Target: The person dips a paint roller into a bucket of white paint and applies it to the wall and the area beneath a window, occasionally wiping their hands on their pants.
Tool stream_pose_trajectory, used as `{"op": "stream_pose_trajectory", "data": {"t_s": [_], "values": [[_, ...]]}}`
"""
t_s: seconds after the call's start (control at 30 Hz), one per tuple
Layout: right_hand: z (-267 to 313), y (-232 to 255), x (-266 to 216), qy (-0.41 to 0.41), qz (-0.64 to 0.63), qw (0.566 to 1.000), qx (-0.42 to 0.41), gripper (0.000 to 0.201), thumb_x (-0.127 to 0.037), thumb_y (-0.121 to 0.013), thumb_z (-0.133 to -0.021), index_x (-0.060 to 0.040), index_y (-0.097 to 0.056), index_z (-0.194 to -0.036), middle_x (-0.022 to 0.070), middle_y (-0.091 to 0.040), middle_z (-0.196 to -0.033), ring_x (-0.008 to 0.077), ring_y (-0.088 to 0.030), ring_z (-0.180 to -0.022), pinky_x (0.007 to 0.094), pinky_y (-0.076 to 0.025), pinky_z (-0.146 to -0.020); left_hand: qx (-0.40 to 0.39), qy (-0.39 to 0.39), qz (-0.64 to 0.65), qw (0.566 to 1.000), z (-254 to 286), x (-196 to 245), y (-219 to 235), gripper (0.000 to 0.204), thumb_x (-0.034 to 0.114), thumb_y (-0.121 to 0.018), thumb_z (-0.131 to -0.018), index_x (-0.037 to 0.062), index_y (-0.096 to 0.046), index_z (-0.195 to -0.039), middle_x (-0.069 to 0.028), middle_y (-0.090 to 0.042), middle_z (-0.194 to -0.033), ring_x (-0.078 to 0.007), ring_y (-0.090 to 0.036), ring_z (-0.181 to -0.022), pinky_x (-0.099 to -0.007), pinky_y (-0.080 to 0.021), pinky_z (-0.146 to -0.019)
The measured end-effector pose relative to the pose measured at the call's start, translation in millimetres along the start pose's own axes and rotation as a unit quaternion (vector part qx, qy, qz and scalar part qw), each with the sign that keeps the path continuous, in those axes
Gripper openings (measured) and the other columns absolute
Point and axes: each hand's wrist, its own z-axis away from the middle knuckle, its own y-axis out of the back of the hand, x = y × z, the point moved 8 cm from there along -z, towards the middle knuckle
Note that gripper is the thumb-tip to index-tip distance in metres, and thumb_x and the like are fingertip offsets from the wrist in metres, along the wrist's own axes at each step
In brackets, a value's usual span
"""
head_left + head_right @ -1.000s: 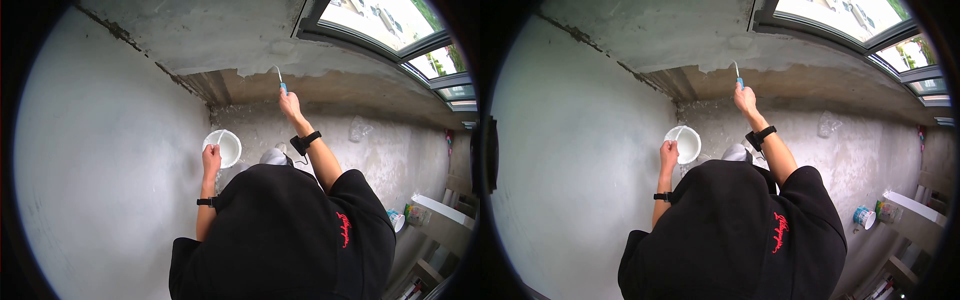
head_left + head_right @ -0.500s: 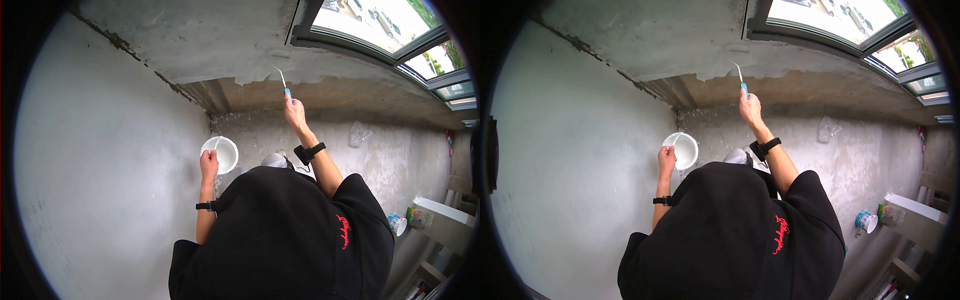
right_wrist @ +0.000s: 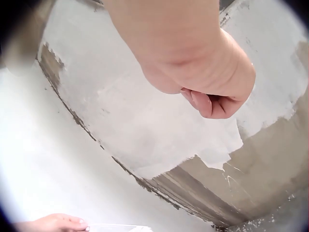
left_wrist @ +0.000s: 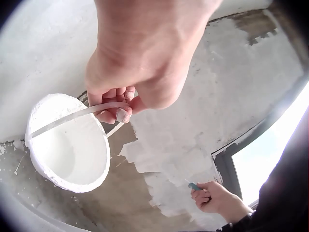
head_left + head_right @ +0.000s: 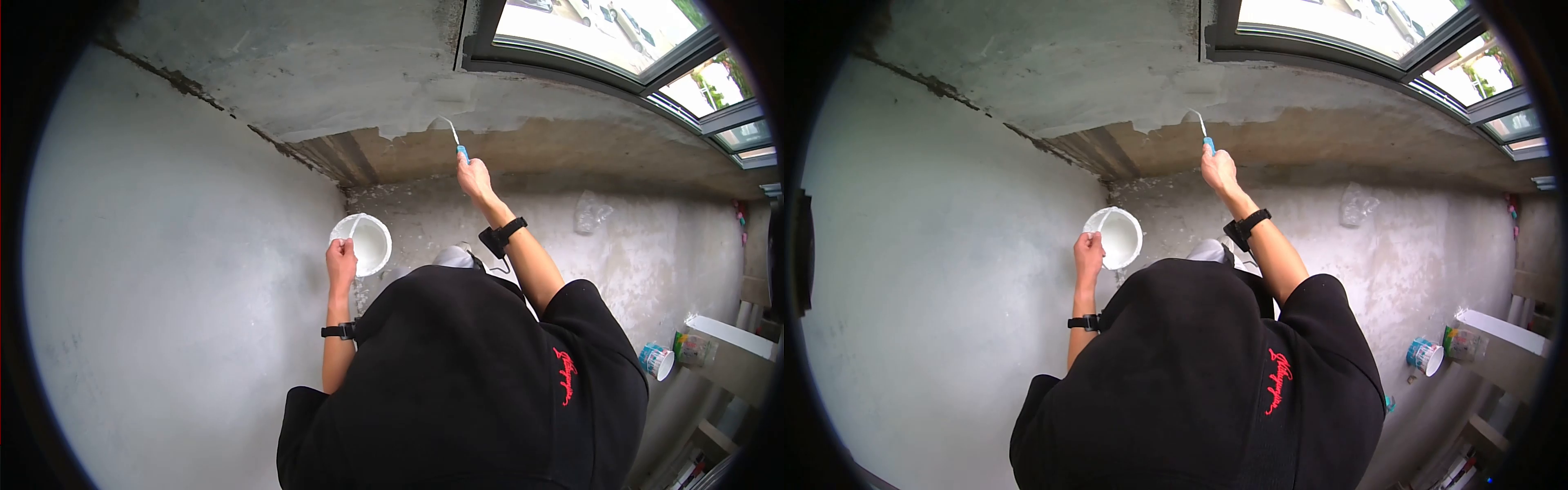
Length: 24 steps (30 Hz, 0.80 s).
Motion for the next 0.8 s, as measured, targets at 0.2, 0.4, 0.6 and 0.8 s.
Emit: {"op": "stream_pose_trajectory", "data": {"t_s": [0.2,0.4,0.6,0.8], "values": [[-32,-33,15,-0.035,0.028,0.996,-0.077,0.061,-0.045,-0.043,-0.095,0.0105,-0.066,-0.084,0.0335,-0.064,-0.09,0.0442,-0.063,-0.096,0.0482,-0.047,-0.084,0.004,0.002,0.014,1.0,13,5,-1,0.022,0.017,-0.057,-0.096,-0.001,-0.055,-0.083,-0.0041,-0.056,-0.062,-0.01,-0.051,-0.051,-0.0274,-0.04,-0.048],[-22,-41,12,-0.029,-0.001,0.997,-0.074,0.06,-0.046,-0.044,-0.094,0.0097,-0.066,-0.089,0.033,-0.064,-0.094,0.0442,-0.063,-0.096,0.0487,-0.047,-0.084,0.015,0.015,0.011,1.0,20,4,-1,0.023,0.017,-0.057,-0.096,-0.0009,-0.055,-0.083,-0.0038,-0.056,-0.062,-0.0104,-0.05,-0.05,-0.0282,-0.04,-0.048],[21,-21,-12,0.06,0.072,0.996,-0.014,0.063,-0.049,-0.044,-0.095,0.0103,-0.063,-0.089,0.0326,-0.064,-0.093,0.0456,-0.062,-0.094,0.0501,-0.047,-0.083,0.026,0.024,0.007,0.999,22,-5,1,0.024,0.018,-0.057,-0.096,-0.0008,-0.055,-0.081,-0.0037,-0.055,-0.061,-0.0105,-0.05,-0.05,-0.0289,-0.039,-0.048],[16,-47,-28,0.057,0.04,0.997,-0.026,0.063,-0.05,-0.043,-0.095,0.0101,-0.063,-0.087,0.0329,-0.064,-0.09,0.0466,-0.062,-0.092,0.0508,-0.046,-0.082,0.042,0.025,0.005,0.999,27,-5,0,0.024,0.017,-0.058,-0.095,-0.0008,-0.055,-0.08,-0.0031,-0.053,-0.059,-0.0103,-0.049,-0.049,-0.0292,-0.038,-0.048]]}}
